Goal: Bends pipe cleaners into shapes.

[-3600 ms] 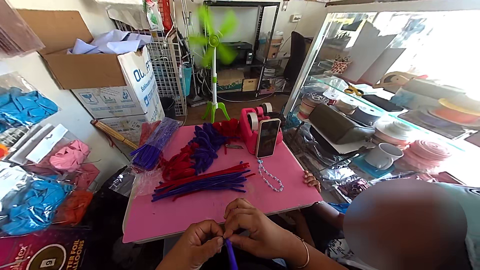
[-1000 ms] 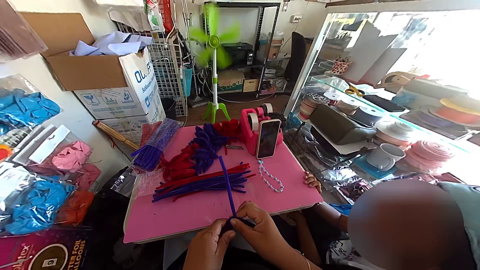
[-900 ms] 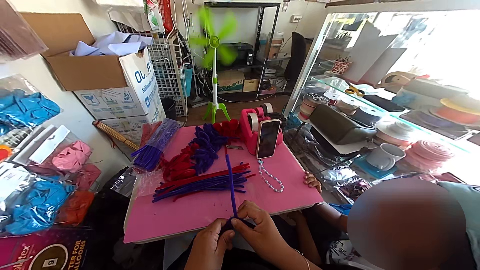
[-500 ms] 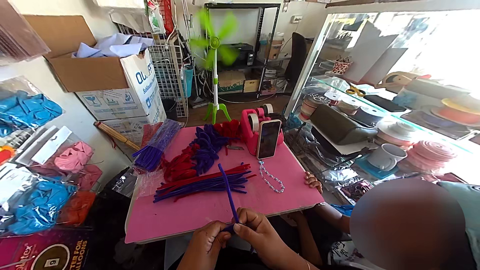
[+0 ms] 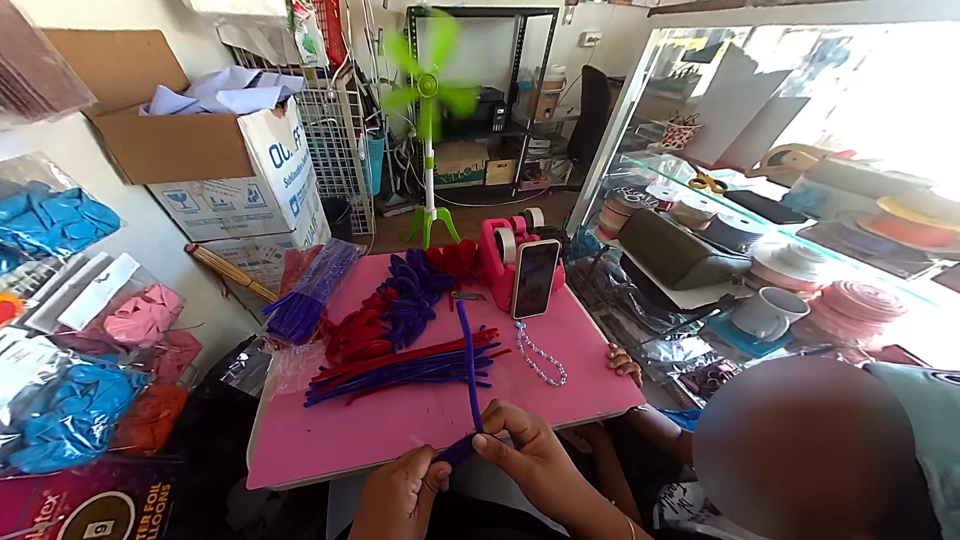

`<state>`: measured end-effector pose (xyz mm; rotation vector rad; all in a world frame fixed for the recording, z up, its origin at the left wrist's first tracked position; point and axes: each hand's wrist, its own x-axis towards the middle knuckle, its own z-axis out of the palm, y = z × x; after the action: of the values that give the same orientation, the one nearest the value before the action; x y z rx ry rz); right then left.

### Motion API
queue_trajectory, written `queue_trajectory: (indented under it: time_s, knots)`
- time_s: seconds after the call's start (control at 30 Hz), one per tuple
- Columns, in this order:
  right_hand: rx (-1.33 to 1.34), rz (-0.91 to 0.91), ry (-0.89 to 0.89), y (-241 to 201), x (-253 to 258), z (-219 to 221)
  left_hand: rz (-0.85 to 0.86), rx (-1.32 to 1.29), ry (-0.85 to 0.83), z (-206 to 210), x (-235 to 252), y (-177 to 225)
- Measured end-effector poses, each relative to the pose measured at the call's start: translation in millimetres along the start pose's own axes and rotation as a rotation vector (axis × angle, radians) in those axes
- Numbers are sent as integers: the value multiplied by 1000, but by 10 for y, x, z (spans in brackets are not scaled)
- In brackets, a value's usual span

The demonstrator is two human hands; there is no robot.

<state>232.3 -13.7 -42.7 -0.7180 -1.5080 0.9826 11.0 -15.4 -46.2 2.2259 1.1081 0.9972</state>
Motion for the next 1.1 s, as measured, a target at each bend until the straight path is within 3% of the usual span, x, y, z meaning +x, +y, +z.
queue_trajectory:
  time_s: [0.1,0.23,0.3,0.4,0.63,0.73,0.9,1.1]
  knots:
    - [-199,28,-27,-1,46,-45,-64,130,95,-36,36,64]
    - [-583,18,-82,40,29,6,229,502,377,1,169,171]
    - [-610,-38,-133,38,5,49,351,609,346,57,186,208]
    - [-613,-75,-154,27,-5,55,373,644,293,139,181,169]
    - [-561,-73,-88,-37,0,-4,197,388,327,135,149,181]
    - [-594,-134,-60,-91,15,-32,81,172,233,111,103,277]
    - [-782,-285,-105,-190,44,-64,-2,-91,-59,53,92,310]
    - [-790,-322,-84,-265,78,-27,-43,-324,-100,58,137,252]
